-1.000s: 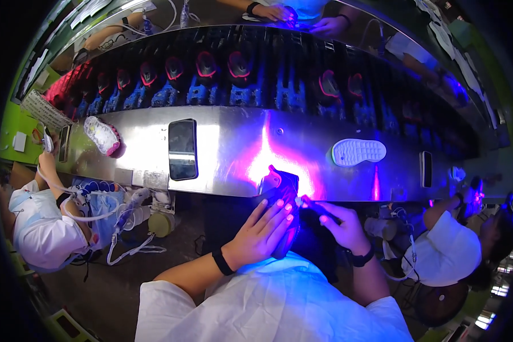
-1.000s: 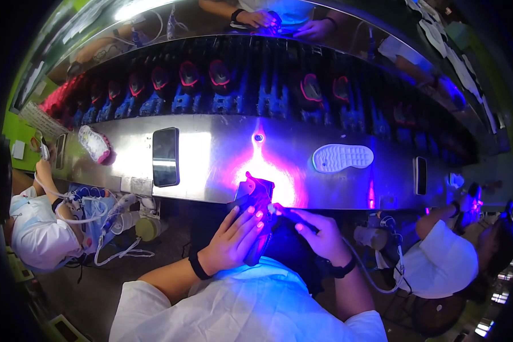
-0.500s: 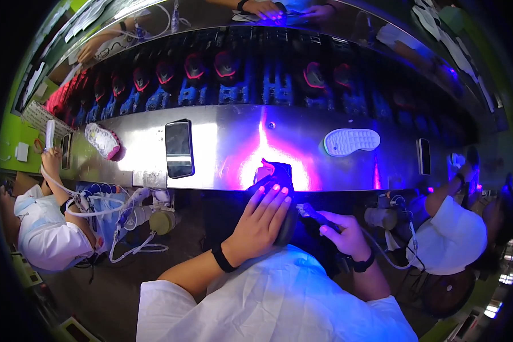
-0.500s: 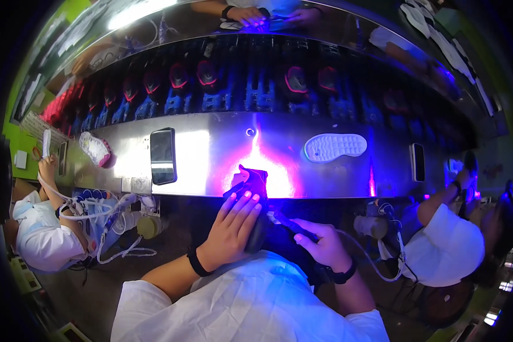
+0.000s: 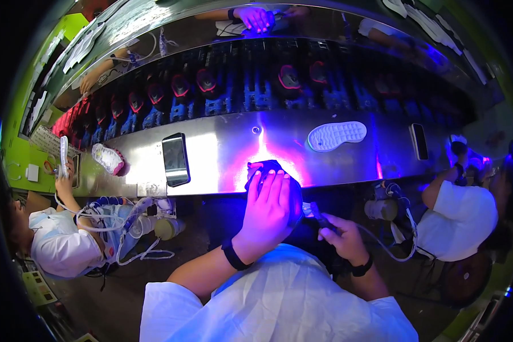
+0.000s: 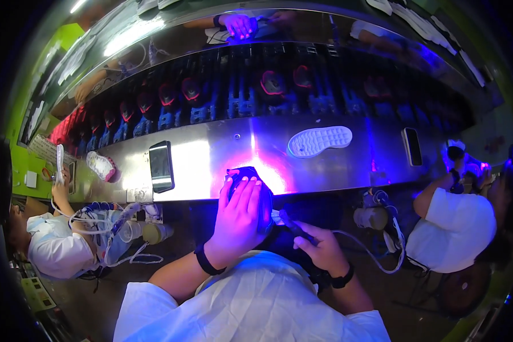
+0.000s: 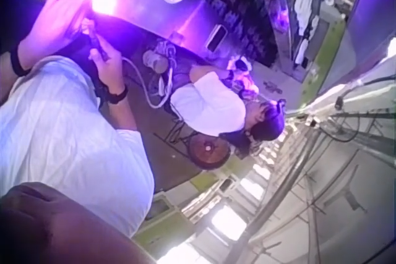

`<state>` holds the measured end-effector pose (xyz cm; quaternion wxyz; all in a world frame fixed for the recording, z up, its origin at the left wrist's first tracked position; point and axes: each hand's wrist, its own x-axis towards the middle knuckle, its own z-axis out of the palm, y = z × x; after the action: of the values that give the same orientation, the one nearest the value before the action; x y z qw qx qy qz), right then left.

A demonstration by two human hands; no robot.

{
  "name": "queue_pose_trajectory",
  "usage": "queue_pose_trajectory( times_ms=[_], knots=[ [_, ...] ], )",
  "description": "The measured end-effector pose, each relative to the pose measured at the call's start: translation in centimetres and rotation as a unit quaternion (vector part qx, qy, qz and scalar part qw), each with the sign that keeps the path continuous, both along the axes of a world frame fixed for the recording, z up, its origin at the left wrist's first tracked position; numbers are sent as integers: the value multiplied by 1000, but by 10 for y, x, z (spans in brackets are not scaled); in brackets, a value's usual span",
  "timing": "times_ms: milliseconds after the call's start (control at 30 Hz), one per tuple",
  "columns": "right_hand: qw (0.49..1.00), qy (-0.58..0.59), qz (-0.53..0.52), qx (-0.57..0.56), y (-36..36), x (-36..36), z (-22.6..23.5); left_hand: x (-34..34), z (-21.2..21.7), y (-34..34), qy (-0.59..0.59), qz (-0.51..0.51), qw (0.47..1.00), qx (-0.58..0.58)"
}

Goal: Applying glue to shoe uppers at an assembly line station.

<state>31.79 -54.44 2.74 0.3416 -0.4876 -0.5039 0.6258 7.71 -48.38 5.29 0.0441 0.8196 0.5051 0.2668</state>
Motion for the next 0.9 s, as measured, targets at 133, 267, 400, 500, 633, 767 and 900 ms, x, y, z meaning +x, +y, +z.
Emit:
queue_pose_trajectory(
  times_ms=[133,267,400,500,633,767,900],
  knots=[
    [999,15,-33,-28,-10,7,-4,13,3,17,27,11,999,-17],
    [990,-82,-89,80,0,1,-5,24,7,38,16,3,1000,-19],
    [954,-192,-86,213,33,1,13,20,2,56,-20,11,999,-29],
    [931,-266,-35,249,59,6,32,13,1,73,-52,19,998,-34],
    [904,-300,-24,302,86,-4,37,-8,0,88,-81,-3,994,-70],
    [902,-317,-20,292,103,-24,39,-28,4,95,-115,2,986,-120],
    [934,-232,-70,263,107,-37,-8,-57,-9,99,20,-9,998,-60]
  ],
)
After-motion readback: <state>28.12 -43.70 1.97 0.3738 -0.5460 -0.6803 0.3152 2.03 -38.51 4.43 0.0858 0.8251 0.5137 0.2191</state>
